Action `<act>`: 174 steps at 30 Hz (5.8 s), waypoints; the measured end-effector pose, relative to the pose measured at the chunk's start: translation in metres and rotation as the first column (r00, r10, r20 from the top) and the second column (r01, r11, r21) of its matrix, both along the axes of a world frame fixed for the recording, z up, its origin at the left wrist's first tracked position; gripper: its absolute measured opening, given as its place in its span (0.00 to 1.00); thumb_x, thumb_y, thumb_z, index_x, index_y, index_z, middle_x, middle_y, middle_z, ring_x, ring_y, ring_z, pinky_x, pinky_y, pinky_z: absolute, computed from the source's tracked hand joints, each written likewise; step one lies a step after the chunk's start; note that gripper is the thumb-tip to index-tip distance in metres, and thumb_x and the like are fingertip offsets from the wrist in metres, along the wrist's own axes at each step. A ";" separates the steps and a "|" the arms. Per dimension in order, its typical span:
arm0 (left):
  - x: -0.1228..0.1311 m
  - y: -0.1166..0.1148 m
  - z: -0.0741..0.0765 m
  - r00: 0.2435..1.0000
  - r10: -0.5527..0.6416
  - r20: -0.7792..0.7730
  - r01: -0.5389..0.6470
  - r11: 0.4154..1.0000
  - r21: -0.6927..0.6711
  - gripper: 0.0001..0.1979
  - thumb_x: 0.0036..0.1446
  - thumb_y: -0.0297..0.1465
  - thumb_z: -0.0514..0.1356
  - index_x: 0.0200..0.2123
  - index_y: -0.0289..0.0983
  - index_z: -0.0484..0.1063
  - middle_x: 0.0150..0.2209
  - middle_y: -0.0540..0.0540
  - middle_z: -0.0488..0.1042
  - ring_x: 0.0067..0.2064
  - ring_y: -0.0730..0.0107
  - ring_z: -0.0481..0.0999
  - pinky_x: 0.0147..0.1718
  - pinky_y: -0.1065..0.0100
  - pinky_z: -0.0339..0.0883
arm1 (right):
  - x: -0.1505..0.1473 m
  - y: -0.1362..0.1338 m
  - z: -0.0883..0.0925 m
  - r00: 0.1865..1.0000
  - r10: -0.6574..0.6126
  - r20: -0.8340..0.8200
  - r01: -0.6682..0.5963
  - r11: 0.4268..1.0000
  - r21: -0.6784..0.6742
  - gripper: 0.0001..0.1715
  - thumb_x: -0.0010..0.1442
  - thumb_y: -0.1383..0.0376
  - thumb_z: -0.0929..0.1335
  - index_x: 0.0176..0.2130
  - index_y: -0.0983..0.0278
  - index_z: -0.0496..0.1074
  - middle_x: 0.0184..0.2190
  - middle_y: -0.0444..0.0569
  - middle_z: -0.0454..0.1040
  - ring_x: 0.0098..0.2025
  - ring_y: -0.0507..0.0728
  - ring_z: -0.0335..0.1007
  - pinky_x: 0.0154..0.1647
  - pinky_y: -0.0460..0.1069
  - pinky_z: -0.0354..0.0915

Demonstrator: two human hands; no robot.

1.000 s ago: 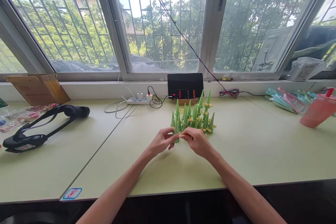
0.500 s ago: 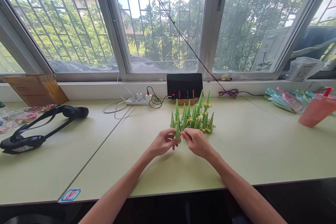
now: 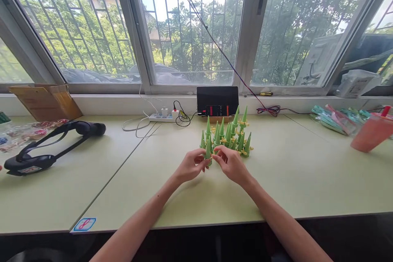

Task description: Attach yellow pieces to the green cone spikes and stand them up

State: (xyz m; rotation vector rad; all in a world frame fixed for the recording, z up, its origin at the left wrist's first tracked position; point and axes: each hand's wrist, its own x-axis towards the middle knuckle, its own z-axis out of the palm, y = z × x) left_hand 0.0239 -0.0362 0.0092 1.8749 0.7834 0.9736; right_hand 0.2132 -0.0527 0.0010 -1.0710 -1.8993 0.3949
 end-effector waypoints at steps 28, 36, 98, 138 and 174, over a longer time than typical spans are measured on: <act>-0.001 -0.001 0.001 0.999 -0.014 0.046 0.016 0.999 -0.044 0.17 0.57 0.43 0.62 0.35 0.33 0.73 0.34 0.43 0.72 0.29 0.71 0.72 0.25 0.69 0.69 | 0.001 0.002 -0.003 0.971 0.045 0.233 -0.051 0.998 0.021 0.17 0.69 0.66 0.56 0.29 0.63 0.63 0.26 0.46 0.69 0.26 0.52 0.60 0.28 0.46 0.54; -0.001 0.000 -0.001 0.997 -0.022 0.076 0.022 1.000 0.004 0.14 0.58 0.39 0.62 0.32 0.33 0.75 0.38 0.41 0.72 0.32 0.68 0.74 0.27 0.67 0.73 | 0.002 0.002 -0.004 0.984 0.051 0.171 -0.050 0.999 -0.010 0.19 0.69 0.65 0.56 0.27 0.62 0.62 0.23 0.44 0.67 0.24 0.51 0.58 0.28 0.46 0.54; 0.001 -0.001 -0.012 0.981 0.185 -0.052 -0.152 0.915 0.374 0.10 0.62 0.36 0.58 0.38 0.35 0.75 0.32 0.46 0.70 0.28 0.76 0.68 0.26 0.74 0.70 | -0.003 -0.001 0.004 0.998 0.068 0.001 -0.068 0.996 -0.060 0.18 0.68 0.62 0.60 0.26 0.64 0.62 0.21 0.42 0.62 0.24 0.50 0.52 0.26 0.46 0.51; -0.002 -0.002 -0.005 0.998 0.011 0.057 -0.007 0.998 -0.067 0.18 0.58 0.44 0.60 0.36 0.33 0.71 0.29 0.47 0.69 0.23 0.78 0.67 0.19 0.74 0.62 | -0.001 0.000 0.001 0.980 0.153 0.125 -0.161 0.985 0.061 0.16 0.69 0.65 0.59 0.30 0.64 0.68 0.28 0.47 0.69 0.30 0.53 0.62 0.32 0.47 0.58; 0.002 0.001 -0.003 0.986 0.019 0.164 -0.009 0.998 -0.062 0.15 0.60 0.39 0.61 0.40 0.32 0.75 0.31 0.45 0.74 0.27 0.72 0.73 0.26 0.68 0.70 | -0.003 -0.003 0.007 0.994 0.105 -0.028 -0.106 0.994 -0.032 0.20 0.71 0.58 0.56 0.29 0.63 0.61 0.25 0.42 0.64 0.26 0.51 0.56 0.30 0.45 0.54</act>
